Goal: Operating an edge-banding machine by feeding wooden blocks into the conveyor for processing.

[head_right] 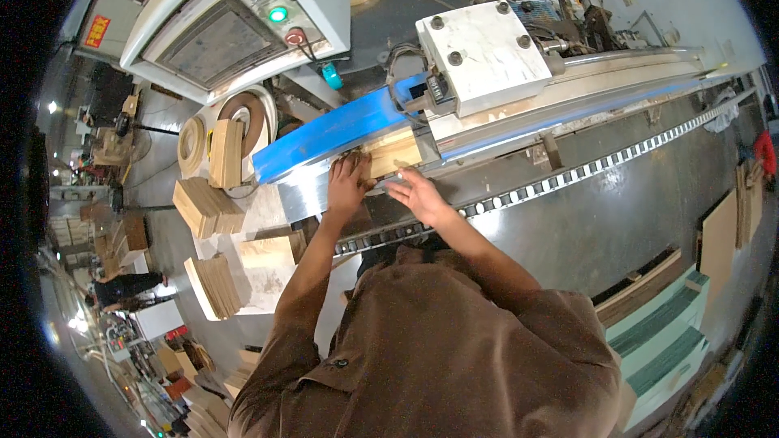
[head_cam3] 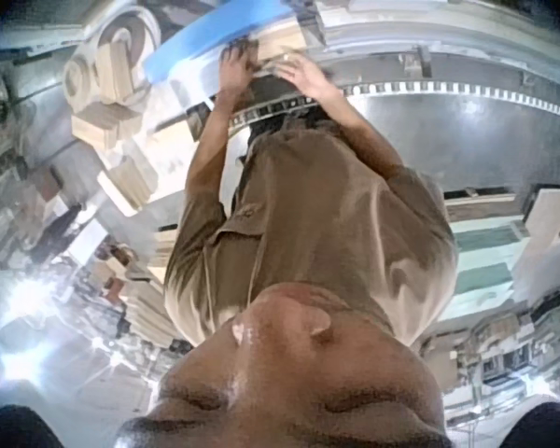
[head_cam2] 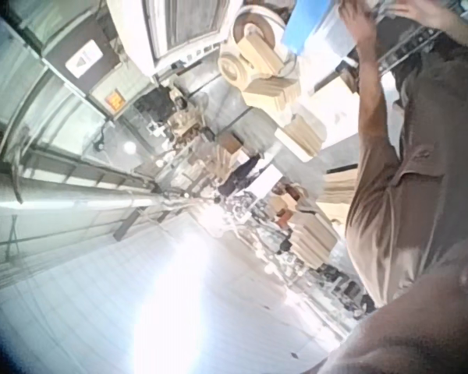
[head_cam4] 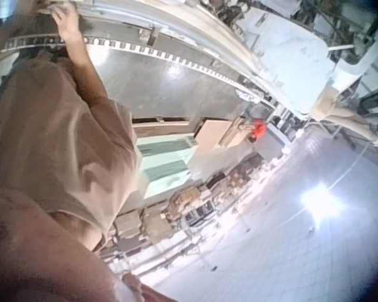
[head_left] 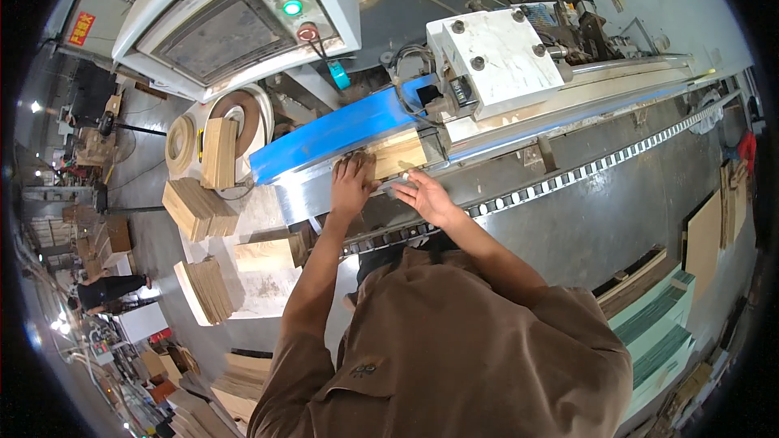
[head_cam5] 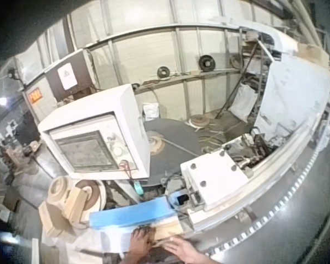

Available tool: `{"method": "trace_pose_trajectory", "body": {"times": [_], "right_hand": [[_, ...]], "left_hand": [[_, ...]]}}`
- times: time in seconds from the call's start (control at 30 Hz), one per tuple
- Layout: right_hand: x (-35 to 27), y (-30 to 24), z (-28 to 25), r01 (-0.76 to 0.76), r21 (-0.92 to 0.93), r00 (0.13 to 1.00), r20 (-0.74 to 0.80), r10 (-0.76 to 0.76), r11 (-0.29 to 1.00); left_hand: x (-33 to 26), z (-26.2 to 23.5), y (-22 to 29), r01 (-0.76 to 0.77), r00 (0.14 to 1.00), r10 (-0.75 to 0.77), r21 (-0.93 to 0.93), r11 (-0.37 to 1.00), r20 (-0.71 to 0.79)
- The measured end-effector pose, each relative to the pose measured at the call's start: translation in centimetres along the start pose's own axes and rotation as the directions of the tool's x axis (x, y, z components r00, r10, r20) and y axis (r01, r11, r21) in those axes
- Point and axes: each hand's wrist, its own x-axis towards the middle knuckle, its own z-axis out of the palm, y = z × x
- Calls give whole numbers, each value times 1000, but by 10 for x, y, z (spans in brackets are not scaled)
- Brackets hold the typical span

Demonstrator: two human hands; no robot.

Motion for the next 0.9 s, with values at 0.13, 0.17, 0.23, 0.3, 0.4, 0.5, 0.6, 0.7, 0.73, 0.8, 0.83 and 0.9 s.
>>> {"method": "trace_pose_trajectory", "body": {"times": [0.13, 0.17, 0.23, 0.3, 0.4, 0.5, 0.6, 0.7, 0.73, 0.8, 0.83, 0.9], "right_hand": [[1, 6, 12, 28, 99, 1000, 5, -29, 995], [2, 7, 14, 25, 132, 1000, 0, -25, 991], [3, 8, 13, -1, 182, 1000, -13, 3, 983], [1, 10, 10, 10, 254, 1000, 11, -13, 967], [-6, 5, 9, 50, 214, 998, 14, -55, 976], [-15, -1, 5, 87, 176, 993, 62, -99, 981], [-23, -9, -4, 141, 86, 987, 70, -147, 986], [-33, -11, -14, 217, -31, 976, 11, -217, 976], [-37, -14, -21, 246, -209, 968, 7, -250, 946], [-43, -12, -35, 340, -448, 929, 22, -370, 827], [-47, -12, -44, 336, -458, 931, 27, -364, 823], [-56, -20, -50, 355, -891, 850, 181, -494, 284]], "left_hand": [[-3, -2, -11, -60, 995, 52, 90, 994, 86], [-4, -1, -13, -63, 994, 54, 89, 994, 91], [-5, 3, -16, -65, 995, 57, 105, 992, 81], [-3, 6, -13, -75, 994, 67, 91, 993, 88], [6, 14, -2, -77, 991, 70, 56, 995, 114], [13, 26, 11, -74, 986, 62, 74, 994, 157], [25, 39, 31, -113, 993, 108, 105, 988, 45], [44, 47, 55, -126, 991, 122, 89, 988, 46], [49, 48, 64, -114, 992, 111, 67, 991, 59], [57, 55, 78, -107, 994, 107, 46, 993, 15], [60, 59, 85, -112, 993, 112, 29, 993, -22], [67, 63, 94, -91, 994, 92, 20, 996, -60]]}}
